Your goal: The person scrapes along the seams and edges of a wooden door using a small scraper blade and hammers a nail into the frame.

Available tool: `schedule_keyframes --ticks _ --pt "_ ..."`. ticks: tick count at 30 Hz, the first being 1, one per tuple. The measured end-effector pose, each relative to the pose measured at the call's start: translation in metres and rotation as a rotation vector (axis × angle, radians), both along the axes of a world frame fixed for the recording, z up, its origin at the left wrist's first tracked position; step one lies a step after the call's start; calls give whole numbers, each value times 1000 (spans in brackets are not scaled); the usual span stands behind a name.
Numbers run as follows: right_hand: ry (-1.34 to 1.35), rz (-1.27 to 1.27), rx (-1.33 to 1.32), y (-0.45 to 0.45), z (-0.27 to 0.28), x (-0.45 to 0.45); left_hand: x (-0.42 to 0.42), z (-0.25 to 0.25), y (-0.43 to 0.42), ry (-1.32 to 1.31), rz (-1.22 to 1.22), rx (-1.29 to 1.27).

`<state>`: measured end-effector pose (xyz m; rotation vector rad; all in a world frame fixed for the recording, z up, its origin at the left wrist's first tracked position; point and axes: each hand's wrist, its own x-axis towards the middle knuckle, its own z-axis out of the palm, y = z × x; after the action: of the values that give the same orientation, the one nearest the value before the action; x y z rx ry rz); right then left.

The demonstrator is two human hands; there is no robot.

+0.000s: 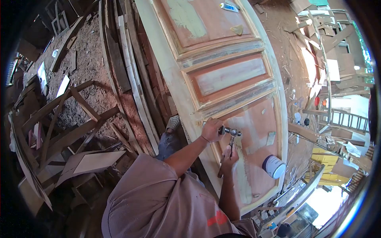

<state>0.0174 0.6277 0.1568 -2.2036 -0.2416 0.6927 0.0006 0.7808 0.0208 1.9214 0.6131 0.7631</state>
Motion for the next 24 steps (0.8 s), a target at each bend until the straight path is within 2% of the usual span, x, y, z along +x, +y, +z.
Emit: schedule_keyframes --ticks 3,6,9,18,21,24 --pt "-76 -51 19 -1 -5 -4 1 -1 -1 62 -10 -29" --pt "-15 -10 -22 1 -1 3 0 -2 -1 17 -8 -24" --pt "24 -122 4 12 14 -4 2 -3 -2 26 24 -41" --pt "-41 27 19 0 -5 4 -1 -4 -1 39 -30 -28" --pt "-79 -62 50 3 -6 -3 1 -4 -1 28 4 -46" --pt "-103 -8 58 -3 -16 1 -2 -3 1 5 -7 -24"
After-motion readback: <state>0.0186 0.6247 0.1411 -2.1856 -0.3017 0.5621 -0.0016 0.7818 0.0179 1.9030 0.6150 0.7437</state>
